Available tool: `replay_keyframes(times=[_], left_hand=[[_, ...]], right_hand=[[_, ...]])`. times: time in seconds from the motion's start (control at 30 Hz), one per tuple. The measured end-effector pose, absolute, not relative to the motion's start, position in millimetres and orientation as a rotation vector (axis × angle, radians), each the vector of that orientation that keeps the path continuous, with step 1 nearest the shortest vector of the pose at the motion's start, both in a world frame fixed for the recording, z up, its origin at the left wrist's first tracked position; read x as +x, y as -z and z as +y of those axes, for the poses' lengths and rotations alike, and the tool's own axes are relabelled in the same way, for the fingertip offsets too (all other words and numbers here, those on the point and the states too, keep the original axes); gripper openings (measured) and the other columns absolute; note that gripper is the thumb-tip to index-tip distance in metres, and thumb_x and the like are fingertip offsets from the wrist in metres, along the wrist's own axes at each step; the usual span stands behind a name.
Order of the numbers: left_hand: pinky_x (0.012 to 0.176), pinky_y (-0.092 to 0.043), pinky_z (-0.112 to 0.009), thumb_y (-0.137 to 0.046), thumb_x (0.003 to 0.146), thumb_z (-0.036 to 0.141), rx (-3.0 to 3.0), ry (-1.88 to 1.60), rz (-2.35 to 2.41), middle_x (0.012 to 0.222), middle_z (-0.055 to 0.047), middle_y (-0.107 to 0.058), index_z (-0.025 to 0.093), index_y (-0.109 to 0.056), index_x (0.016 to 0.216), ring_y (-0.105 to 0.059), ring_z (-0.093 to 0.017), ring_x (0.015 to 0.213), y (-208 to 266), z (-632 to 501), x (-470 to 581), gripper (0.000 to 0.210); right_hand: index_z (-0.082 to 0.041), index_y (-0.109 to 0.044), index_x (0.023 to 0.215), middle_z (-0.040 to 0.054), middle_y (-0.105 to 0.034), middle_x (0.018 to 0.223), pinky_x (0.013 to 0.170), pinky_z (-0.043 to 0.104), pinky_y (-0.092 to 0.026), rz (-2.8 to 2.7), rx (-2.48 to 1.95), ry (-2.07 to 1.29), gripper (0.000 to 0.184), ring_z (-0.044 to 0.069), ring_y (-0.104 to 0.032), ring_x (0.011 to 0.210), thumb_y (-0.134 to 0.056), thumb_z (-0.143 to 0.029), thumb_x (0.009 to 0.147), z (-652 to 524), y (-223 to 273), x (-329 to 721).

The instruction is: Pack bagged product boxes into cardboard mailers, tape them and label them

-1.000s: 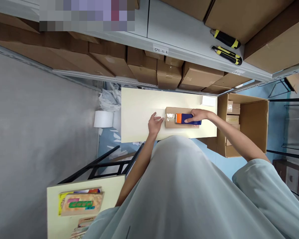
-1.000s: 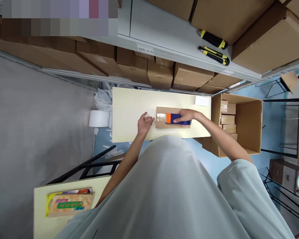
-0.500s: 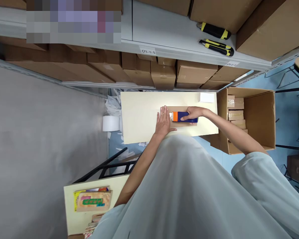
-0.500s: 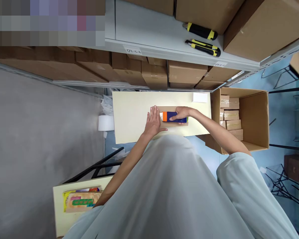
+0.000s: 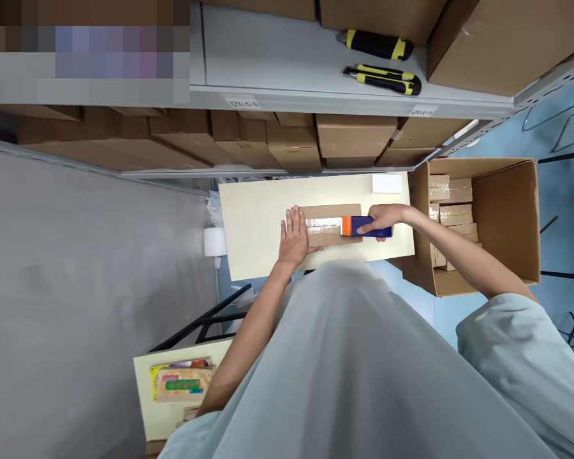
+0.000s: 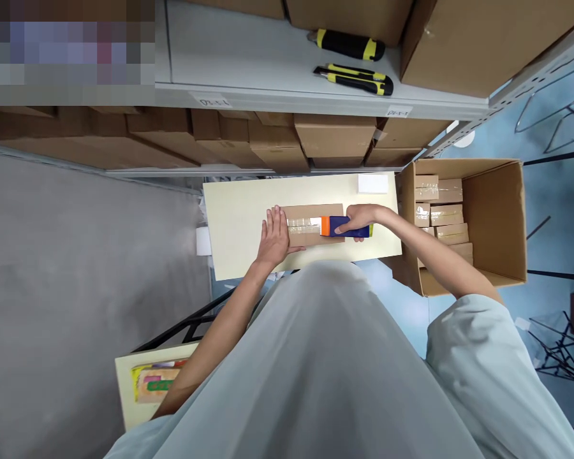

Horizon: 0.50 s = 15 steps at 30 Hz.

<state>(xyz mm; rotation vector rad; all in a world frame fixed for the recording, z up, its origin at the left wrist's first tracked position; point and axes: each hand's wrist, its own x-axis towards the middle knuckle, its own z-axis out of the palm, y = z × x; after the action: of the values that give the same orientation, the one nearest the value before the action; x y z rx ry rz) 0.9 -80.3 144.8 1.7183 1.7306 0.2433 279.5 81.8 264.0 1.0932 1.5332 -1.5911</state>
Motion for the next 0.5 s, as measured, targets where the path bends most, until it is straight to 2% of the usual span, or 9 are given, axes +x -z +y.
replay_keyframes(times=[0.13, 0.37, 0.5], left_hand=[[0.134, -0.003, -0.066, -0.069, 0.095, 0.065, 1.711, -0.200, 1.752, 0.180, -0.034, -0.005, -0.001, -0.015, 0.173, 0.004, -0.049, 0.170, -147.3, -78.3, 3.7, 0.116], [0.134, -0.004, -0.067, -0.068, 0.084, 0.085, 1.765, 0.036, 1.814, 0.179, -0.036, 0.000, -0.005, -0.006, 0.173, 0.007, -0.050, 0.169, -145.5, -73.5, 7.0, 0.141], [0.134, -0.006, -0.067, -0.070, 0.081, 0.085, 1.758, 0.091, 1.836, 0.179, -0.036, 0.000, -0.005, -0.004, 0.173, 0.006, -0.050, 0.169, -145.0, -71.6, 8.7, 0.145]], right_hand=[[-0.018, -0.073, 0.076, 0.0100, -0.078, 0.067, 0.060, 0.032, -0.059, 1.506, 1.122, 1.625, 0.075, 0.024, -0.076, 0.064, -0.085, -0.090, 0.062, 86.0, -264.8, 322.0], [-0.018, -0.073, 0.071, 0.0094, -0.076, 0.065, 0.064, 0.035, -0.059, 1.509, 1.094, 1.732, 0.075, 0.025, -0.074, 0.064, -0.085, -0.091, 0.059, 101.1, -255.3, 371.5], [-0.020, -0.073, 0.070, 0.0082, -0.076, 0.064, 0.063, 0.036, -0.058, 1.503, 1.086, 1.715, 0.072, 0.026, -0.074, 0.064, -0.086, -0.089, 0.061, 110.7, -247.5, 397.2]])
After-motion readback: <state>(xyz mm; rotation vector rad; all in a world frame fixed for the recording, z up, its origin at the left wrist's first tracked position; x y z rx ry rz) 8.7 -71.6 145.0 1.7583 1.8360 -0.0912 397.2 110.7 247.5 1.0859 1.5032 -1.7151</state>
